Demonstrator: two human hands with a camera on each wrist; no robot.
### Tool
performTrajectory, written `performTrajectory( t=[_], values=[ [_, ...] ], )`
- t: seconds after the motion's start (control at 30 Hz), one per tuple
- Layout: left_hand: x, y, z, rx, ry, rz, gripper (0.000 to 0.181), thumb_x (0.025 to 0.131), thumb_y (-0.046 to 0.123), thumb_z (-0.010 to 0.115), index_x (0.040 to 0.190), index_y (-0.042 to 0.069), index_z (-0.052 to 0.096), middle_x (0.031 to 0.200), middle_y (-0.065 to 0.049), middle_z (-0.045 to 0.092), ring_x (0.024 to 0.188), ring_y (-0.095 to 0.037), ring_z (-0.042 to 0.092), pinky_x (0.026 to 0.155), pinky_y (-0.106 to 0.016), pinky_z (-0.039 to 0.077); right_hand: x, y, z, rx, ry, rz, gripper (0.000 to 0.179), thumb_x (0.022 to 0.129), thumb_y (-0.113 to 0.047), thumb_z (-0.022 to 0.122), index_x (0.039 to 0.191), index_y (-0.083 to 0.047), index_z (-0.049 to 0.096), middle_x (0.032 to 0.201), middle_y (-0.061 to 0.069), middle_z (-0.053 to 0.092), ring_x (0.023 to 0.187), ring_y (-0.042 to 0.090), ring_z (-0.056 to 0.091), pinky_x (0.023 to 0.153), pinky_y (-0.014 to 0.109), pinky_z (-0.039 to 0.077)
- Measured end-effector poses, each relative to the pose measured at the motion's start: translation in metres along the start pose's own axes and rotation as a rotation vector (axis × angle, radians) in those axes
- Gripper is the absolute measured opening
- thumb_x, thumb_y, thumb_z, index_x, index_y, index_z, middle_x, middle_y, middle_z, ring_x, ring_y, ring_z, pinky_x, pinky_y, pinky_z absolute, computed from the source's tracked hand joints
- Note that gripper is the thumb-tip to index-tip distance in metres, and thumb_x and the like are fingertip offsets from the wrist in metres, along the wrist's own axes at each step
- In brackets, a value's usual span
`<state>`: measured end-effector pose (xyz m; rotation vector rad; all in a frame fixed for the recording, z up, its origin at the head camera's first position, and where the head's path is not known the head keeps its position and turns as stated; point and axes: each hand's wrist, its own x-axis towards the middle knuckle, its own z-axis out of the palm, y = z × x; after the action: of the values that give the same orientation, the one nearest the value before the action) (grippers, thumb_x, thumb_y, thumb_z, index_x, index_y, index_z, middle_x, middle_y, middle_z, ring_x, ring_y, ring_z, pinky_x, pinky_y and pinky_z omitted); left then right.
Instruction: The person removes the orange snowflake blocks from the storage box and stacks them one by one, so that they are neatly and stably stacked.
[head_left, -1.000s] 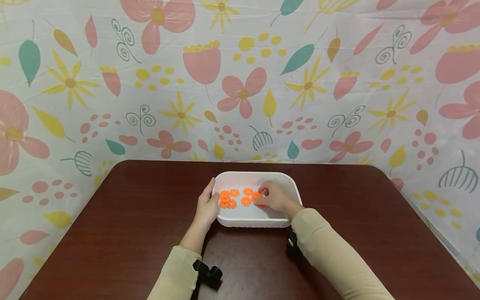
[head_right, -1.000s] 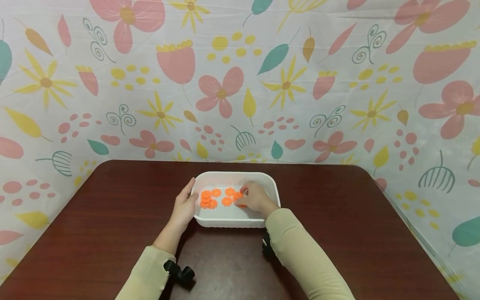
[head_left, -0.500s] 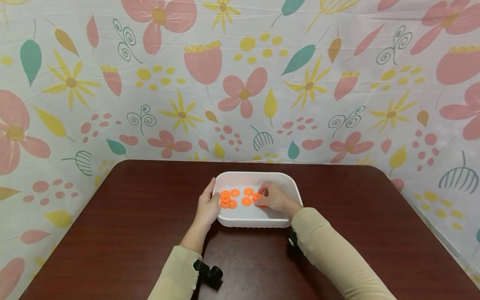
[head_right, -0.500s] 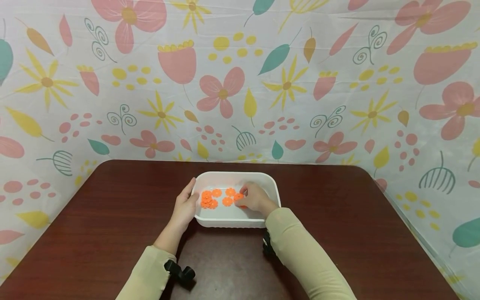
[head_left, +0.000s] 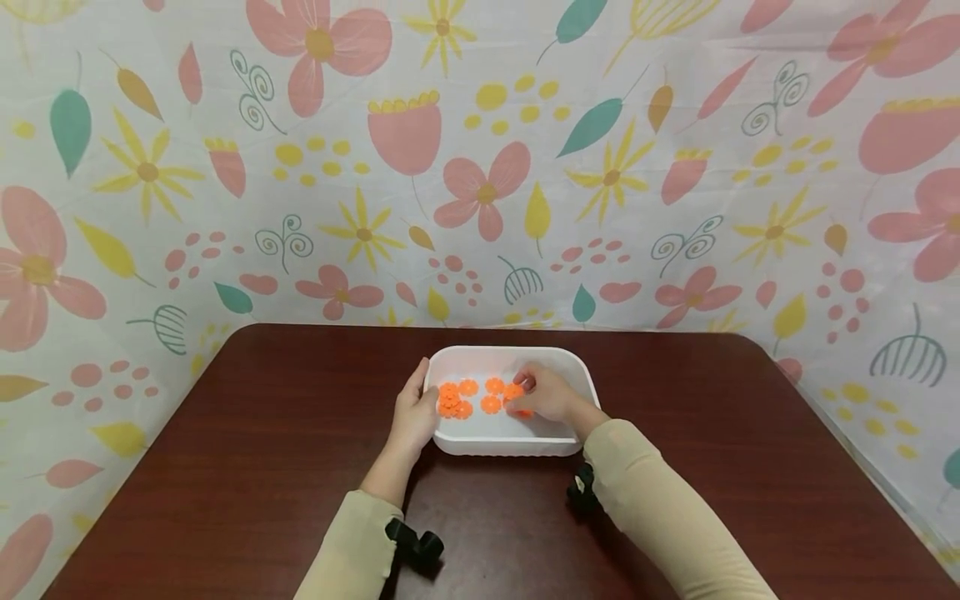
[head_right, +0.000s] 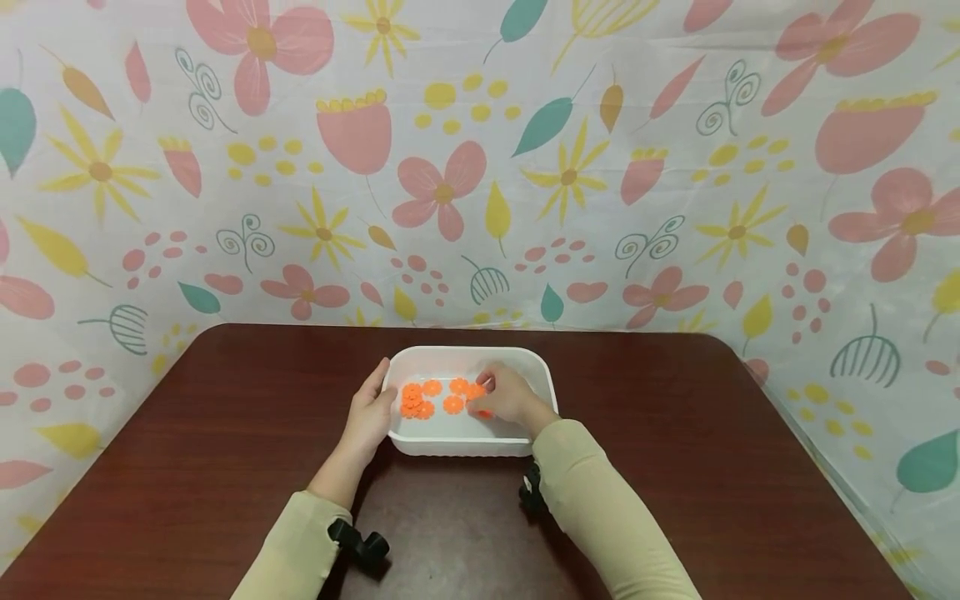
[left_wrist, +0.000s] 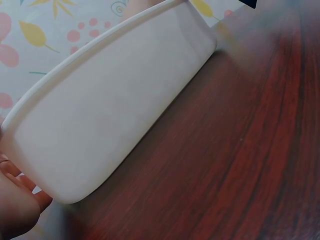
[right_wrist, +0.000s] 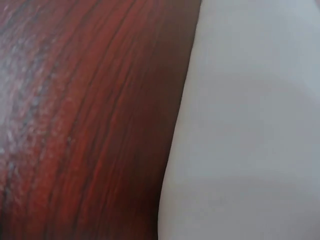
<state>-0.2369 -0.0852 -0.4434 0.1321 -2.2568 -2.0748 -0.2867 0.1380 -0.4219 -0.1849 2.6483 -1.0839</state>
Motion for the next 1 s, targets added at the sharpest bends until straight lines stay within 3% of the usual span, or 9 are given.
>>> performTrajectory(
  t=[0.33, 0.6, 0.83, 1.0],
  values=[
    [0.001, -0.004, 0.001, -0.019, 0.011, -0.005, 0.051, 0.099, 0.012, 0.04, 0.149, 0.01, 0.029, 0.156, -0.006, 0.027, 0.145, -0.026, 0.019, 0.118, -0.046, 0.016, -0.003, 0.001, -0.002, 0.031, 0.018, 0.0, 0.037, 0.078, -0.019, 0.077, 0.106, -0.007, 0.056, 0.103, 0.01, 0.055, 0.09, 0.022, 0.049, 0.074, 0.027, 0.046],
    [0.0, -0.001, 0.002, -0.051, 0.017, -0.009, 0.051, 0.099, 0.011, 0.04, 0.149, 0.009, 0.029, 0.155, -0.008, 0.027, 0.145, -0.027, 0.019, 0.118, -0.044, 0.018, -0.009, -0.002, -0.009, 0.014, 0.045, -0.064, 0.037, 0.076, -0.02, 0.078, 0.104, -0.007, 0.056, 0.102, 0.01, 0.056, 0.09, 0.022, 0.051, 0.073, 0.027, 0.044],
    [0.001, 0.002, 0.0, -0.06, 0.033, -0.029, 0.05, 0.1, 0.011, 0.038, 0.149, 0.008, 0.029, 0.156, -0.007, 0.026, 0.145, -0.026, 0.018, 0.118, -0.045, 0.017, -0.013, -0.005, -0.016, -0.022, 0.06, -0.07, 0.037, 0.076, -0.023, 0.078, 0.104, -0.01, 0.057, 0.102, 0.008, 0.057, 0.091, 0.022, 0.051, 0.076, 0.028, 0.043],
    [0.002, 0.003, -0.004, -0.068, 0.031, -0.025, 0.05, 0.1, 0.011, 0.038, 0.149, 0.008, 0.028, 0.156, -0.007, 0.026, 0.145, -0.026, 0.017, 0.119, -0.045, 0.016, -0.015, -0.008, -0.023, -0.019, 0.075, -0.121, 0.037, 0.075, -0.019, 0.078, 0.103, -0.006, 0.058, 0.099, 0.01, 0.058, 0.086, 0.021, 0.054, 0.073, 0.028, 0.045]
  ],
)
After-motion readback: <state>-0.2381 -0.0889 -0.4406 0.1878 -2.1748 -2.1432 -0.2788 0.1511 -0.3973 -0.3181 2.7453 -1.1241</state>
